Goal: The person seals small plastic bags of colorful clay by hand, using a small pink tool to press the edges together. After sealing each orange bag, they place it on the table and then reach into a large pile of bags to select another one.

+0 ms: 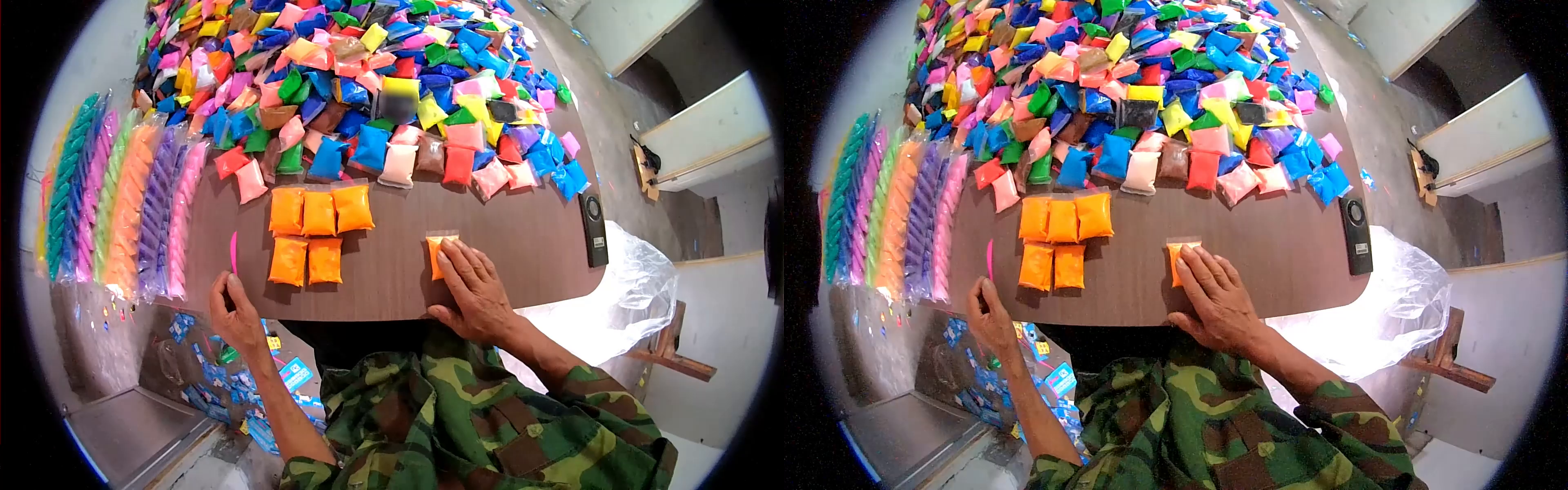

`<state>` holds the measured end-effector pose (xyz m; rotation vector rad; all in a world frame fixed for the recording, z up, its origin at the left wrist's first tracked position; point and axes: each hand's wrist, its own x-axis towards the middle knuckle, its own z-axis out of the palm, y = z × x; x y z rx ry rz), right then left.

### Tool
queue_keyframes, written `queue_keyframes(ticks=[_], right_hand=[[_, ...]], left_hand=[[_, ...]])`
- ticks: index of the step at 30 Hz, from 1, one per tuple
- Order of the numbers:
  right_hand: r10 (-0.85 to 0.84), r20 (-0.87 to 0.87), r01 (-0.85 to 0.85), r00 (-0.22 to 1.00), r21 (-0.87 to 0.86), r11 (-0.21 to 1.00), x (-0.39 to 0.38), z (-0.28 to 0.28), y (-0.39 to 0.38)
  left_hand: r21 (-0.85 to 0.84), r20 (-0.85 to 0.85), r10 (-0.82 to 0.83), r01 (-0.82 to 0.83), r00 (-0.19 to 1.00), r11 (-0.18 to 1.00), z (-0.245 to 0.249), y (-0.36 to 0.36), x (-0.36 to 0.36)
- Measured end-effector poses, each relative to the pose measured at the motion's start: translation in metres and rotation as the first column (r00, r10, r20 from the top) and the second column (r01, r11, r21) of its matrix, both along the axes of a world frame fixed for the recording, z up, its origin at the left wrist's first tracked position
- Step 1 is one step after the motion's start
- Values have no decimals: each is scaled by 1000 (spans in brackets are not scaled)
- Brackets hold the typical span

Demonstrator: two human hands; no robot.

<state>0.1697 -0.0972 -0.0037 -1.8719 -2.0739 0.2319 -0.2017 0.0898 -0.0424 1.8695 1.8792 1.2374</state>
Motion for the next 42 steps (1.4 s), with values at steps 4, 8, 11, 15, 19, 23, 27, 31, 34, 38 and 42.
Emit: queue_keyframes(ticks=[4,8,11,15,19,23,27,31,34,38,42], right_hand=[[19,26,-18,999,-35,999,0,5,0],[32,35,-29,999,-65,997,3,12,8],[18,49,-17,999,-20,1000,1,8,8],[17,48,-19,999,48,999,0,1,3],[13,41,-14,999,38,999,-5,-4,-13],[-4,81,5,997,-10,1000,-12,-4,-20],[17,84,-11,996,-77,997,-8,3,-12],[11,49,-9,999,-39,999,-7,0,-13],[0,-94,0,996,6,1000,3,3,-10],[-49,-134,65,990,114,991,-1,16,-10],[21,-3,-20,1000,92,996,2,7,-18]], left_hand=[[29,17,9,-9,1000,1000,-5,1,3],[25,-12,40,-40,999,999,-6,0,6],[77,9,7,-8,1000,997,-12,5,3],[110,18,4,-6,1000,994,-11,6,2],[116,40,-15,10,999,993,-14,0,0],[130,35,-18,13,999,991,-17,2,2],[147,-10,-21,23,1000,989,-18,2,2],[124,52,-16,9,999,992,-10,1,8],[144,36,-27,21,999,989,-11,4,2],[156,15,-34,31,999,987,-7,-2,2],[171,38,-59,52,998,984,-13,2,4]])
